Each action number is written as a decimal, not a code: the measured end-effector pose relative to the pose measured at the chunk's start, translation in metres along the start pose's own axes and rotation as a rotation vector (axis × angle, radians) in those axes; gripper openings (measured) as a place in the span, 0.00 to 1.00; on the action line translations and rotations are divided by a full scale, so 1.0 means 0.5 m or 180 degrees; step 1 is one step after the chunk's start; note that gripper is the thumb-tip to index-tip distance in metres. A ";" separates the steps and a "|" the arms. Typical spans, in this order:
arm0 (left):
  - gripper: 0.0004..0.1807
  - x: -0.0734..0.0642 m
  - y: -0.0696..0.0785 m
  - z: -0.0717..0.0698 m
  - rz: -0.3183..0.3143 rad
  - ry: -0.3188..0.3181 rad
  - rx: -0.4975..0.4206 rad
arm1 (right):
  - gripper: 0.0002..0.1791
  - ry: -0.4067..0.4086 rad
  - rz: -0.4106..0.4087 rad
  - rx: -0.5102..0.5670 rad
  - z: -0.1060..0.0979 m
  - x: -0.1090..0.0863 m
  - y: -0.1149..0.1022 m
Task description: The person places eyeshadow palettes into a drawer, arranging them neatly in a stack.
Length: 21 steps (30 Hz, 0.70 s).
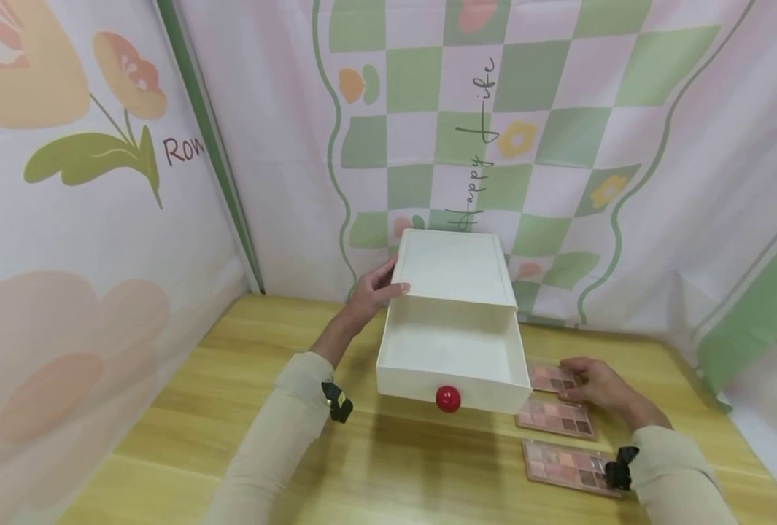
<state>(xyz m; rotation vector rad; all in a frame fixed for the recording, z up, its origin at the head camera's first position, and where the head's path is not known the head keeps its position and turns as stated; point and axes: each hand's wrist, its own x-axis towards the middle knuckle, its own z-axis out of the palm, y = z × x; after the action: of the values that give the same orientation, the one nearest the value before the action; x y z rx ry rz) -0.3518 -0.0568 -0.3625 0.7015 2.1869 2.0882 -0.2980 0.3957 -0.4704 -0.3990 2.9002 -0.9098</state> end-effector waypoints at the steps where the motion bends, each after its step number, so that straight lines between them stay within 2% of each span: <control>1: 0.43 0.001 -0.001 0.000 0.0010 -0.0002 0.0008 | 0.38 -0.0005 -0.0009 -0.0027 -0.001 0.002 0.001; 9: 0.42 0.001 -0.001 0.000 -0.0009 0.0046 0.0041 | 0.38 -0.0084 0.0060 -0.0163 -0.002 0.009 0.009; 16: 0.42 0.000 -0.001 0.000 0.0007 0.0065 0.0032 | 0.36 0.0043 -0.0001 -0.0299 -0.004 0.009 0.015; 21: 0.42 0.002 -0.002 0.000 0.0016 0.0061 0.0048 | 0.38 0.0038 0.0108 -0.0310 -0.007 0.006 0.019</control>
<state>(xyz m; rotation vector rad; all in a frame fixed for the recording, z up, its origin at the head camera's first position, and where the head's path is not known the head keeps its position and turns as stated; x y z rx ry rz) -0.3529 -0.0567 -0.3634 0.6919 2.2154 2.0918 -0.3037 0.4043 -0.4727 -0.3508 2.9607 -0.7712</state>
